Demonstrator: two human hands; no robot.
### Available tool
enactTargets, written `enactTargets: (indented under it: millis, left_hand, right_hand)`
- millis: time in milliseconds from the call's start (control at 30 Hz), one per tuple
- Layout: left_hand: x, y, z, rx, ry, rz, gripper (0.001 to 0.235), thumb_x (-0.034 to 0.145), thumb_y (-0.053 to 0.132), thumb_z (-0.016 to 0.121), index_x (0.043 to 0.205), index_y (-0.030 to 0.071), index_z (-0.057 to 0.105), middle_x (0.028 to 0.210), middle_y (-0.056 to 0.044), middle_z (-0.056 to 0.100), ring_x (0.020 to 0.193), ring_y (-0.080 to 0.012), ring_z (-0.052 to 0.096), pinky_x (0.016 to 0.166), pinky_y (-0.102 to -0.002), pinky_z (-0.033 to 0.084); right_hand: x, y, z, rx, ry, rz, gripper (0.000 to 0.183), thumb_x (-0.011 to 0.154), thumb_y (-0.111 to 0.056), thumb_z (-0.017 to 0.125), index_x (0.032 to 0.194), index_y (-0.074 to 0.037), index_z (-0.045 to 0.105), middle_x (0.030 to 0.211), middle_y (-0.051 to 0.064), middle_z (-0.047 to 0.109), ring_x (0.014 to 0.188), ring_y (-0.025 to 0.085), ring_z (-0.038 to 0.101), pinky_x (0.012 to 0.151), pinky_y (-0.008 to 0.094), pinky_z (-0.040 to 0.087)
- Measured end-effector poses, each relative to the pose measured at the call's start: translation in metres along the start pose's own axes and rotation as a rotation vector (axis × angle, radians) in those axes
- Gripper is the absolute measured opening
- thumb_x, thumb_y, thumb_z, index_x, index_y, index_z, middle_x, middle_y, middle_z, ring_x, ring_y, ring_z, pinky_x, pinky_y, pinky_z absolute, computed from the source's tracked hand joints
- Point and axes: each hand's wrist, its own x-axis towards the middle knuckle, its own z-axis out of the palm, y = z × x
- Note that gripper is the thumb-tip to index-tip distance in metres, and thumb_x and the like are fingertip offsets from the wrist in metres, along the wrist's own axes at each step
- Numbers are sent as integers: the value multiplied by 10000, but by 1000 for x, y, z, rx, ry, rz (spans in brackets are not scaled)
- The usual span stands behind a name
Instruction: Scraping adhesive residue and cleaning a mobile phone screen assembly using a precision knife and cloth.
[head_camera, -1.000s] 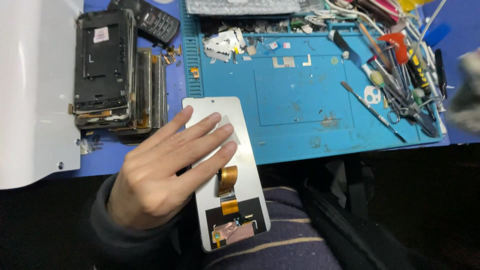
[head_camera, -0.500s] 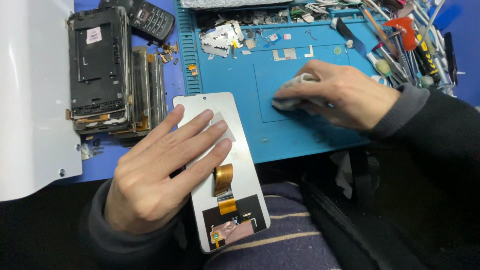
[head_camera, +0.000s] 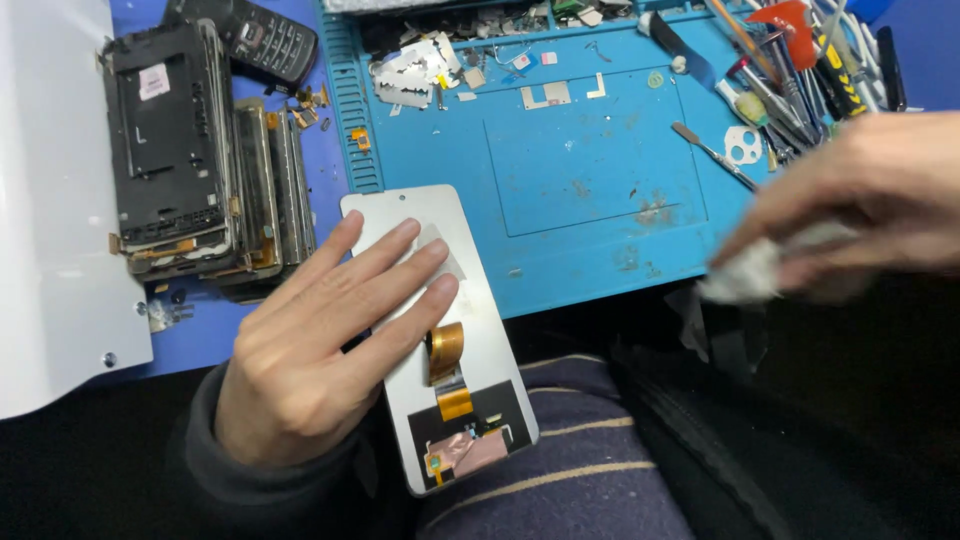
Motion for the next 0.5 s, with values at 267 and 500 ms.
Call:
enactTargets:
  millis: [267,500]
  left_hand:
    - [4,0,-1,3,1,-13,391,836,104,695,1211,-5,714,1251,-182,708,1263,-370,667,1123,-561,492]
    - [3,-1,7,-27,-15,-50,364,870,96,691,1225,17,715,1263,-173,709,1269,-360,672,1135,-560,498]
  right_hand:
    - [66,-32,-24,-341,788,-33,483,870,-30,653,1342,-120,602,1220,126,675,979,318,717,753,397,619]
    - [7,26,32,48,-188,-11,381,855,-181,809,1198,-99,665,1095,96,748,1007,218,735,829,360,570]
